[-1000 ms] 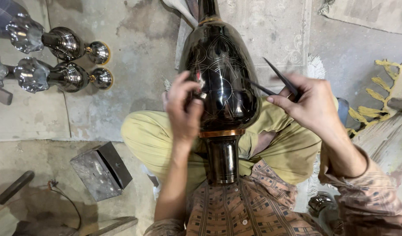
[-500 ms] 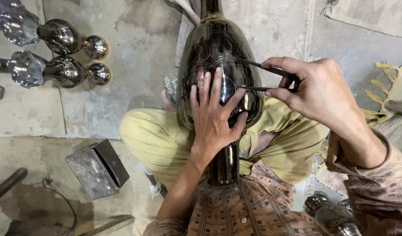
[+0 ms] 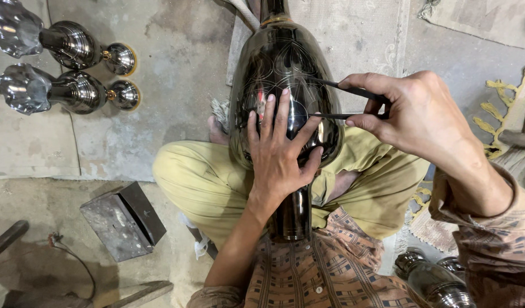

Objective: The person sits cross-legged on the floor and uses a small metal tool to engrave intricate patterns onto the surface of a large, polished metal vase. The person holds the vase steady with one hand while carefully carving designs with the other.

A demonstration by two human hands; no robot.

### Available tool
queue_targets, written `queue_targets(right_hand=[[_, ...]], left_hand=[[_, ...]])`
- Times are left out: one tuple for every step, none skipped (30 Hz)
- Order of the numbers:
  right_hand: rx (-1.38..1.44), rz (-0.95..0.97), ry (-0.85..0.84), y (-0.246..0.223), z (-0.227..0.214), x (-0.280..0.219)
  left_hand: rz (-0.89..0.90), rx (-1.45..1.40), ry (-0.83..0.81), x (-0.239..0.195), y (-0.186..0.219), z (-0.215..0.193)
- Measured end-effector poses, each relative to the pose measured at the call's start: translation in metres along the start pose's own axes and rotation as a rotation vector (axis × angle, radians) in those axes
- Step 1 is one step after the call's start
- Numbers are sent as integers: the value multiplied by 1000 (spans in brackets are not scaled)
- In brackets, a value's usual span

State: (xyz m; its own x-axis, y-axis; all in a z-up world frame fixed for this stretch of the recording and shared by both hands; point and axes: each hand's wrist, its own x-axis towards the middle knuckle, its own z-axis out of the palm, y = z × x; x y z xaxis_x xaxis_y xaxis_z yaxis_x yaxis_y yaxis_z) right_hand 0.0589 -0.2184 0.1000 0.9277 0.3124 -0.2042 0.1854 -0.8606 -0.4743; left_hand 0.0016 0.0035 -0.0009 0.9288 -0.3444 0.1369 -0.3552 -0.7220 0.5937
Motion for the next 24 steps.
queue_targets(right_hand=[[-4,-1,-3,0,0,0],[-9,-2,-6,-1,0,1],[-14,0,-10,-1,0,1],[-19,2,-14,-1,0,1],[-23,4,-18,-1,0,1],[-25,-2,-16,-1,0,1],[-26,-9,-12,-1,0,1],[-28,-16,-9,-2,0,1],[-22,-6,-11,-2,0,1],[-16,4,-13,-3,0,1],[-10,14,-15,-4,-1,0],[-9,8,-11,-4,-1,0],[-7,2,-9,-5,-2,0],[-4,-4,-6,-5,-2,0],[-5,-10,-2,-5,-2,0],[-7,-16,3,-6,-2,0],[-8,-22,7,-6,-3,0],[-12,-18,1,-7,-3,0],[-16,-14,-3,-7,-3,1],[-20,-10,-7,-7,-3,1],[-19,-14,-7,-8,-4,1],[-18,-18,-7,-8,-4,1],[-17,-22,-7,-8,-4,1],[-20,-23,-11,-9,-4,1]], left_hand=[[0,-1,-1,0,0,0],[-1,0,-2,-1,-1,0],[-3,-1,-4,-1,-1,1],[-5,-1,-6,-1,-1,2],[-1,-5,0,-1,-2,2],[4,-9,6,0,-2,3],[8,-13,13,0,-3,4],[8,-11,13,-1,-3,4],[8,-8,13,-1,-3,4],[9,-6,12,-1,-3,4],[10,-5,11,-1,-3,4],[12,-3,10,-1,-3,3],[12,-1,8,-2,-3,3],[14,-3,11,-2,-3,3],[15,-5,14,-2,-3,2],[17,-6,18,-2,-2,2],[16,-8,18,-2,-2,1],[16,-10,19,-2,-2,1],[17,-11,20,-1,-2,1],[18,-8,17,-1,-2,0],[18,-5,15,-1,-2,0],[18,-2,13,-1,-2,0],[17,-4,14,-1,-1,0],[16,-6,15,-1,-1,0]])
